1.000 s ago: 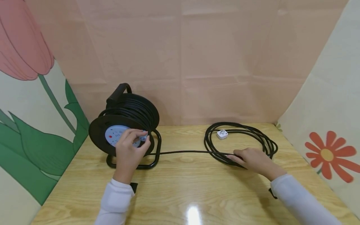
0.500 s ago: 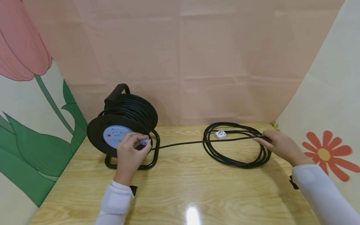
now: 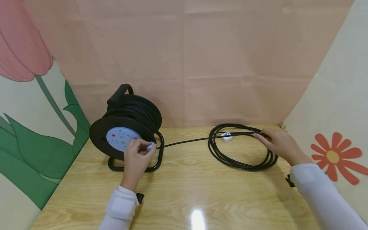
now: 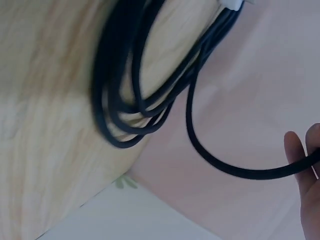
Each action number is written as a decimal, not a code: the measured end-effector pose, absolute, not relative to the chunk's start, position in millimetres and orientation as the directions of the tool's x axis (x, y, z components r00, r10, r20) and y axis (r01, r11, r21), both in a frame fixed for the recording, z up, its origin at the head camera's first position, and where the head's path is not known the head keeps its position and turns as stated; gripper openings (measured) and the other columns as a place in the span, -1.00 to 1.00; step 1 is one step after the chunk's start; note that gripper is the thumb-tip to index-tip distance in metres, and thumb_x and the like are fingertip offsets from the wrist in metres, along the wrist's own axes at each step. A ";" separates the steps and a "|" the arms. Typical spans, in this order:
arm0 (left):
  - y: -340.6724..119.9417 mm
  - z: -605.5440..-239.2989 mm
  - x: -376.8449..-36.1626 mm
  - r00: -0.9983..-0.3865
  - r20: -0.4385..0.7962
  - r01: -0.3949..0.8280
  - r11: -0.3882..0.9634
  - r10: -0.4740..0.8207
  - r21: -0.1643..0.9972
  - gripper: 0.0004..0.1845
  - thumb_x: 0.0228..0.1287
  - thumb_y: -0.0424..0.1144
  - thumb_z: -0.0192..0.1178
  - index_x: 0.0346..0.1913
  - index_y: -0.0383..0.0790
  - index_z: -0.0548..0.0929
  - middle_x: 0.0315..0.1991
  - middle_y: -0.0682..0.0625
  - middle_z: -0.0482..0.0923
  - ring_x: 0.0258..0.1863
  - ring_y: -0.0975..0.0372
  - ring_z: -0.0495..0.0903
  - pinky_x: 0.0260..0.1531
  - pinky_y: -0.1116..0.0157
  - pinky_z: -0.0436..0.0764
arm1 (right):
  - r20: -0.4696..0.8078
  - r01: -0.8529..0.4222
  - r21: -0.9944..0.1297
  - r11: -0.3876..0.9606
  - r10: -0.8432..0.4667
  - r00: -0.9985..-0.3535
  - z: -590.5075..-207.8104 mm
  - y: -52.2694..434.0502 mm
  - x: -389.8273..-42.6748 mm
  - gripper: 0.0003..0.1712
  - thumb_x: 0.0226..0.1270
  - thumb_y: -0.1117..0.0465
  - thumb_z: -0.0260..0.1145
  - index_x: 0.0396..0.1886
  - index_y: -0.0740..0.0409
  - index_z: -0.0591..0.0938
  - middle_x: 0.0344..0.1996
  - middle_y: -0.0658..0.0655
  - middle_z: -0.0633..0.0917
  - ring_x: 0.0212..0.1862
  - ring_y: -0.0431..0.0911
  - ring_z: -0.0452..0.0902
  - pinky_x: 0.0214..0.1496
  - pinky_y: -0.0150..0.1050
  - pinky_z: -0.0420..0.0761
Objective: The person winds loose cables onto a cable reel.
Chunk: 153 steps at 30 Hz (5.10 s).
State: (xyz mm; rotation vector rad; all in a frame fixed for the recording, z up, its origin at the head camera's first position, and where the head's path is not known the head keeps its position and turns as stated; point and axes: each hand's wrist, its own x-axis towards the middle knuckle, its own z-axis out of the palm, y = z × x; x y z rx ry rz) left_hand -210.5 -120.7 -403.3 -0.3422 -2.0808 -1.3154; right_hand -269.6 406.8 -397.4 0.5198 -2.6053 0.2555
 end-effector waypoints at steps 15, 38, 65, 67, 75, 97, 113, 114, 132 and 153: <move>-133.3 -428.7 -204.5 -0.838 0.527 0.425 0.439 -0.139 0.792 -0.77 0.06 -0.29 0.56 -0.31 -0.15 0.66 -0.24 0.01 0.57 -0.22 0.25 0.65 -0.31 0.38 0.70 | 0.508 -0.524 -0.026 0.852 -0.440 -0.740 -399.4 378.2 -279.6 -0.74 0.41 0.16 0.36 -0.46 -0.03 0.47 -0.60 -0.13 0.39 -0.57 -0.20 0.25 -0.45 -0.17 0.35; -150.0 -446.1 -205.1 -0.905 0.406 0.315 0.447 -0.123 0.837 -0.77 0.08 -0.28 0.54 -0.31 -0.13 0.64 -0.24 0.04 0.57 -0.21 0.25 0.64 -0.26 0.37 0.70 | 0.535 -0.478 -0.015 0.878 -0.397 -0.746 -401.8 360.6 -286.6 -0.71 0.41 0.05 0.36 -0.45 -0.02 0.47 -0.67 -0.13 0.37 -0.66 -0.20 0.22 -0.62 -0.23 0.27; -192.5 -450.3 -210.5 -0.980 0.030 -0.069 0.475 -0.198 0.877 -0.51 0.11 0.11 0.48 -0.14 -0.24 0.70 -0.30 -0.02 0.73 -0.31 0.16 0.71 -0.27 0.25 0.66 | 0.384 -0.462 -0.153 0.873 -0.379 -0.842 -407.6 342.2 -289.1 -0.68 0.51 -0.17 0.18 -0.34 -0.10 0.59 -0.61 -0.15 0.45 -0.58 -0.20 0.32 -0.49 -0.20 0.36; -196.3 -451.1 -211.4 -0.982 -0.023 -0.095 0.387 -0.187 0.917 -0.51 0.13 0.05 0.49 -0.11 -0.31 0.68 -0.29 -0.06 0.73 -0.30 0.14 0.72 -0.23 0.26 0.69 | 0.387 -0.463 -0.152 0.873 -0.378 -0.841 -408.0 341.5 -287.6 -0.67 0.50 -0.18 0.19 -0.37 -0.10 0.57 -0.64 -0.15 0.43 -0.61 -0.20 0.30 -0.52 -0.21 0.34; -202.5 -455.6 -217.5 -0.979 -0.124 -0.144 0.116 -0.161 0.983 -0.62 0.24 -0.23 0.41 -0.09 -0.52 0.63 -0.33 -0.13 0.71 -0.34 0.20 0.70 -0.25 0.34 0.70 | 0.398 -0.470 -0.160 0.868 -0.379 -0.835 -412.1 340.6 -286.5 -0.69 0.48 -0.17 0.22 -0.40 -0.14 0.51 -0.69 -0.17 0.39 -0.66 -0.22 0.24 -0.56 -0.25 0.30; -243.5 -448.2 -211.7 -0.970 -0.153 -0.182 0.149 -0.191 0.972 -0.41 0.25 -0.09 0.43 0.09 -0.54 0.56 -0.20 -0.10 0.69 -0.24 0.25 0.68 -0.14 0.37 0.67 | 0.403 -0.489 -0.185 0.852 -0.388 -0.829 -416.3 337.1 -288.0 -0.78 0.46 -0.12 0.27 -0.35 -0.16 0.58 -0.69 -0.19 0.38 -0.66 -0.24 0.24 -0.55 -0.27 0.29; -260.0 -441.3 -208.1 -0.933 -0.092 -0.110 0.032 -0.348 0.993 -0.46 0.21 -0.08 0.46 0.04 -0.46 0.59 -0.26 0.02 0.70 -0.23 0.20 0.73 -0.10 0.30 0.68 | 0.404 -0.564 -0.161 0.810 -0.467 -0.786 -414.4 322.1 -292.8 -0.82 0.47 0.01 0.30 -0.34 -0.09 0.61 -0.61 -0.21 0.45 -0.60 -0.26 0.27 -0.44 -0.25 0.32; -260.2 -441.9 -208.7 -0.929 -0.083 -0.092 0.007 -0.362 0.996 -0.51 0.20 -0.10 0.48 -0.01 -0.44 0.62 -0.29 0.02 0.70 -0.25 0.20 0.73 -0.13 0.29 0.69 | 0.400 -0.564 -0.160 0.810 -0.469 -0.787 -414.5 321.8 -292.5 -0.80 0.48 -0.01 0.29 -0.36 -0.09 0.60 -0.61 -0.21 0.45 -0.60 -0.26 0.26 -0.44 -0.25 0.31; -262.9 -429.6 -207.7 -0.879 -0.211 0.005 -0.451 -0.427 0.892 -0.94 0.24 -0.23 0.44 -0.29 -0.11 0.77 -0.32 0.07 0.72 -0.30 0.32 0.70 -0.17 0.46 0.65 | 0.442 -0.589 -0.104 0.801 -0.493 -0.749 -411.8 323.6 -287.5 -0.52 0.37 -0.14 0.37 -0.62 -0.15 0.34 -0.71 -0.21 0.30 -0.60 -0.25 0.17 -0.25 -0.14 0.24; -267.4 -402.7 -193.6 -0.946 -0.240 0.096 -0.897 -0.216 0.430 -0.89 0.35 -0.40 0.28 -0.14 -0.30 0.76 -0.16 -0.05 0.63 -0.14 0.26 0.67 0.02 0.45 0.57 | 0.477 -0.589 -0.137 0.796 -0.468 -0.744 -399.0 300.1 -293.4 -0.82 0.39 -0.05 0.37 -0.34 -0.10 0.66 -0.53 -0.22 0.51 -0.48 -0.23 0.34 -0.31 -0.17 0.36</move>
